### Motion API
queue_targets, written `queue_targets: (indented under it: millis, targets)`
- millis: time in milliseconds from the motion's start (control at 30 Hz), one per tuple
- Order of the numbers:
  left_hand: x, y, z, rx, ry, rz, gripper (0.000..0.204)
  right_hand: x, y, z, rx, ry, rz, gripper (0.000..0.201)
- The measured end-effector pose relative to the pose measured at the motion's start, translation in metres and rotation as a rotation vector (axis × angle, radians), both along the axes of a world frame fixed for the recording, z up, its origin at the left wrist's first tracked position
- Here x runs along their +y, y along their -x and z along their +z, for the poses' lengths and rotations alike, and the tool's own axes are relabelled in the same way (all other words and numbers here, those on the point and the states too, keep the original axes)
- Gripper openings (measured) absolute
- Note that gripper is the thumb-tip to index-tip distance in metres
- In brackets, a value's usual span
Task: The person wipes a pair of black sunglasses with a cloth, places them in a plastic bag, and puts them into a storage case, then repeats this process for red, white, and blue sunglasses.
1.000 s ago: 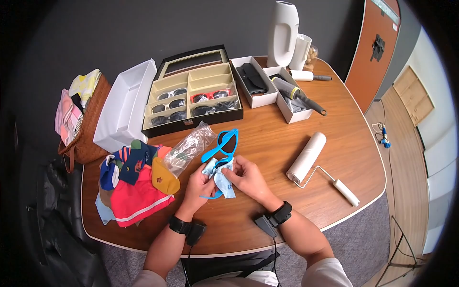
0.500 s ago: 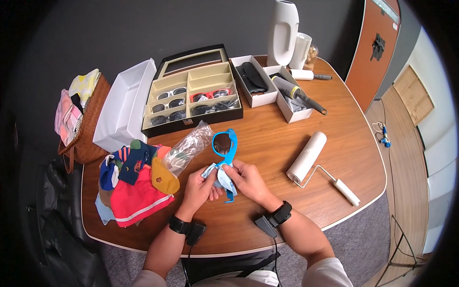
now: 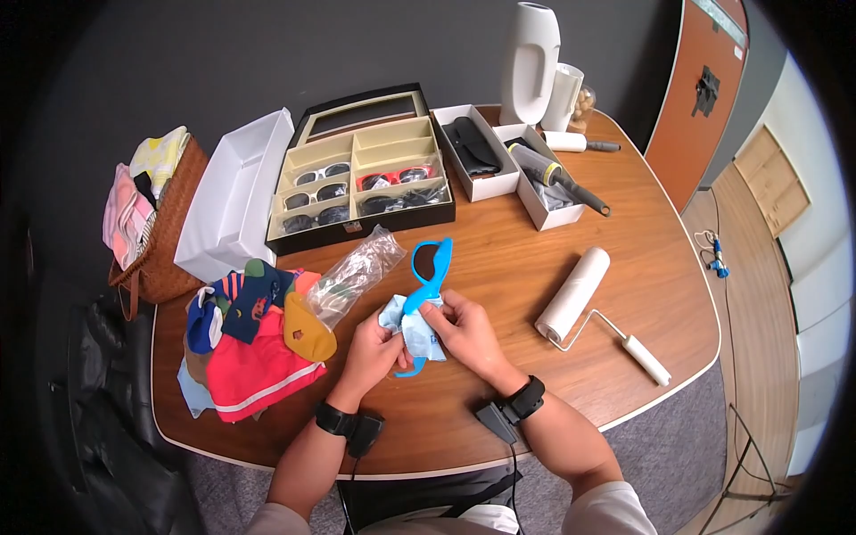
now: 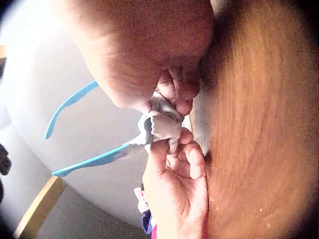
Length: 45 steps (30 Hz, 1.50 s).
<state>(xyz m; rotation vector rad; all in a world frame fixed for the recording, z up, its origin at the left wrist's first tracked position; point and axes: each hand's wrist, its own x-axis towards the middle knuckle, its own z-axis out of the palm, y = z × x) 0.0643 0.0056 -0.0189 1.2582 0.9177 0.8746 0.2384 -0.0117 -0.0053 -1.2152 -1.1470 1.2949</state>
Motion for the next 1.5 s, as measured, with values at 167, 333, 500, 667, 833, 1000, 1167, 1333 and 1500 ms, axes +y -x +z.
queue_targets:
  millis: [167,333,500,667,833,1000,1167,1333,1500]
  targets:
    - [-0.002,0.002,0.009,0.047,-0.006,-0.054,0.013,0.003,-0.002,-0.016,-0.011,-0.023,0.022,0.025]
    - [-0.002,0.004,0.006,0.029,0.034,-0.062,0.017,0.001,-0.001,-0.001,-0.018,-0.020,0.039,0.027]
    - [-0.002,0.002,0.008,0.054,-0.023,-0.059,0.016,0.002,-0.005,-0.009,-0.114,-0.013,0.028,0.023]
    - [-0.001,0.000,-0.001,0.044,-0.063,-0.003,0.010,0.004,-0.004,-0.016,-0.057,-0.101,0.024,0.017]
    - [-0.002,0.001,0.003,0.076,-0.128,0.020,0.012,0.004,-0.005,-0.017,-0.056,-0.125,0.058,0.016]
    - [0.001,-0.001,0.001,-0.062,-0.064,0.061,0.017,0.002,-0.007,-0.007,-0.138,-0.038,0.092,0.021]
    - [0.002,0.004,0.002,-0.028,-0.143,0.089,0.023,0.002,-0.008,-0.009,-0.244,-0.026,0.154,0.027]
    - [0.003,0.000,0.001,-0.167,-0.057,0.099,0.025,0.002,-0.007,-0.007,-0.151,-0.023,0.139,0.028]
    - [0.004,0.000,0.003,-0.130,-0.077,0.033,0.029,0.003,-0.008,-0.001,-0.089,0.017,0.068,0.037]
